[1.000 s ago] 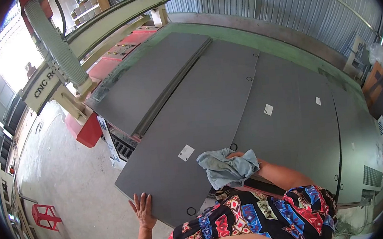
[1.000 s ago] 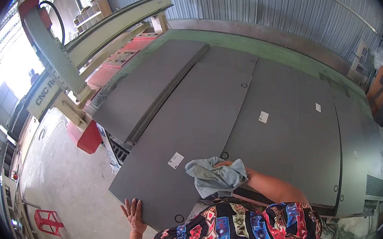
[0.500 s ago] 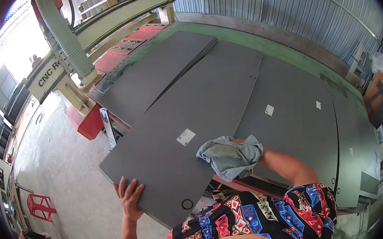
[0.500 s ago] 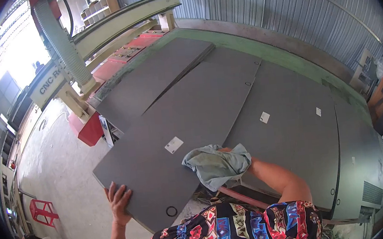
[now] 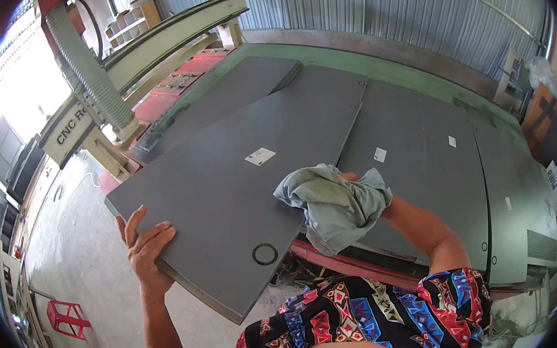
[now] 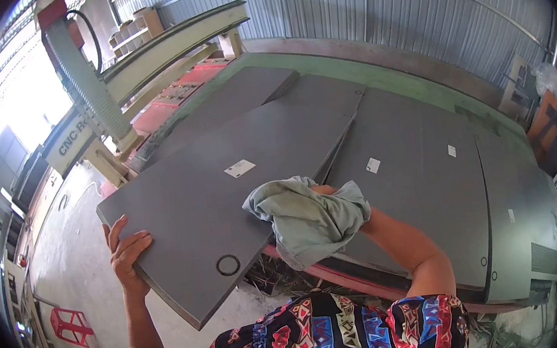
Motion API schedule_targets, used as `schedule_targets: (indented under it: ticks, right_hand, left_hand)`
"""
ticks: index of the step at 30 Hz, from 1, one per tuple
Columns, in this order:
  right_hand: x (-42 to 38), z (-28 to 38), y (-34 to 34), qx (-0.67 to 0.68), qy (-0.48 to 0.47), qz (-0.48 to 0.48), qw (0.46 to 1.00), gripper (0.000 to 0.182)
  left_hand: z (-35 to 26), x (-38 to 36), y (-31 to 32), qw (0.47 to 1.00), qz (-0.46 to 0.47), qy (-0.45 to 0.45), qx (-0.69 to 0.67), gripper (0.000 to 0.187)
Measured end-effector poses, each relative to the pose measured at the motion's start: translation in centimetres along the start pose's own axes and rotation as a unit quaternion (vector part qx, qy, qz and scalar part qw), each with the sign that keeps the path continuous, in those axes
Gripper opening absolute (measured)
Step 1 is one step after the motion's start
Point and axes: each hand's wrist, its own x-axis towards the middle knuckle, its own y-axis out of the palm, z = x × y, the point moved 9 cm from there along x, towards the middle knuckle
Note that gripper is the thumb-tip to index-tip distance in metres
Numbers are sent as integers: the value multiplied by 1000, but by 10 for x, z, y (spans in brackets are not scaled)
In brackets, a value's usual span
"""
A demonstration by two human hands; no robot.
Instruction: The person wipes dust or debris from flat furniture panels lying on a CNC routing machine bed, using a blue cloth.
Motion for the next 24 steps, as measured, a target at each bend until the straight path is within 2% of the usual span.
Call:
schedule_targets:
  ticks: [3,6,9,11,13,14,15,16,17,18,21,24]
  right_hand:
    - [-11,12,-18,-37,112,3,993,34]
    - [-22,91,-23,-128,-72,-26,989,32]
    - [-15,158,-5,-168,-141,-171,961,32]
    - [10,170,5,-201,-155,-232,939,36]
    - [53,156,9,-338,-224,-217,888,39]
    - [59,161,49,-384,-284,-144,867,41]
    - [70,148,73,-475,-332,-112,807,45]
    - [84,130,101,-536,-256,-40,804,47]
    - [84,120,126,-567,-267,25,779,47]
    - [85,110,143,-595,-278,90,749,46]
    - [92,96,150,-615,-298,178,708,47]
    - [117,93,132,-621,-262,213,708,48]
  left_hand:
    - [-1,9,1,1000,9,-11,4,30]
    - [-3,15,-2,1000,11,-25,-8,26]
    - [-5,18,-9,999,11,-48,-7,17]
    - [-9,18,-12,998,6,-59,9,14]
    - [-16,19,-15,997,-6,-62,34,12]
    - [-19,20,-15,997,-18,-63,33,12]
    - [-20,21,-15,997,-30,-65,33,11]
    - [-17,20,-14,996,-42,-69,33,11]
    - [-15,18,-14,997,-43,-41,42,9]
    - [-6,14,-13,997,-44,-54,41,9]
    - [7,6,-8,995,-50,-82,28,11]
    - [-2,5,-13,995,-55,-87,6,13]
